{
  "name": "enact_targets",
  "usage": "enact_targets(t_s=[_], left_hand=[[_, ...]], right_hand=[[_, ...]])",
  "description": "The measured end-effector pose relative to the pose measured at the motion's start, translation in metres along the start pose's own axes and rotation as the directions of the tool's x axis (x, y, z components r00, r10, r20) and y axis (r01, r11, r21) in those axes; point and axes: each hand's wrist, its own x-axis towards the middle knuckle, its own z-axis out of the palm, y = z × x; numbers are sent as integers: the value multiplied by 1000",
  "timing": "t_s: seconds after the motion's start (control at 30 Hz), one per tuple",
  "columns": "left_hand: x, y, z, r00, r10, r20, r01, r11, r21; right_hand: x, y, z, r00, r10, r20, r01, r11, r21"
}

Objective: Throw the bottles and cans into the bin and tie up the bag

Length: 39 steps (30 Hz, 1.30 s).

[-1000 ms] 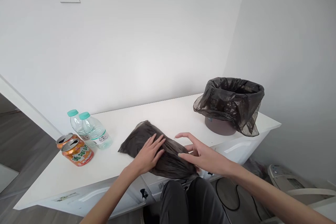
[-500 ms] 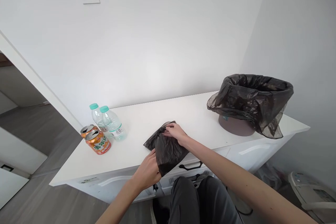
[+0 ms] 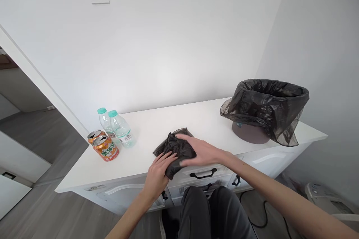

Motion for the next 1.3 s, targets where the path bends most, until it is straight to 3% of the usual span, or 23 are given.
enact_targets(t_s=[0.07,0.13,0.23,0.3,0.4,0.47,0.5,0.53,0.6,0.67,0.77,0.83,0.93,1.07,1.2,1.3], left_hand=[[-2,-4,0,992,-126,-15,122,983,-139],[0,-1,-5,964,-265,10,258,930,-261],[10,11,-16,885,-464,35,441,815,-376],[18,17,-22,850,-526,-25,477,788,-390],[26,22,-27,853,-465,-237,408,878,-251],[30,23,-29,866,-331,-376,333,941,-63],[31,23,-30,889,-235,-394,272,961,40],[32,23,-31,924,-131,-359,190,973,134],[31,21,-29,982,47,-185,0,969,249],[28,15,-24,994,108,-26,-97,957,272],[18,-1,-13,997,40,65,-57,957,286],[10,-12,-10,994,2,109,-35,953,301],[-1,-21,-14,989,-19,147,-27,951,309],[-9,-22,-26,992,-19,126,-16,963,268],[-8,-28,-31,988,-66,136,42,984,172],[-5,-39,-33,991,-129,37,125,988,95]], right_hand=[[-24,10,-9,983,-156,100,174,960,-219],[-37,25,-13,973,-214,86,230,921,-315],[-33,50,-10,986,-141,-90,106,944,-312],[-18,61,-5,976,-55,-211,-9,957,-291],[9,70,7,961,32,-275,-134,923,-361],[22,69,16,966,53,-252,-171,864,-473],[27,68,20,969,36,-244,-165,831,-532],[29,65,24,969,-2,-245,-147,796,-587],[29,58,29,961,-124,-246,-76,738,-670],[26,51,30,951,-243,-191,36,702,-711],[21,50,29,953,-300,-49,185,700,-690],[19,57,27,973,-231,-8,170,738,-653],[22,76,26,997,-72,-36,35,788,-615],[29,95,22,1000,3,-30,-21,764,-644],[24,85,29,994,14,-112,-88,720,-689],[8,66,54,976,-93,-199,-72,720,-690]])
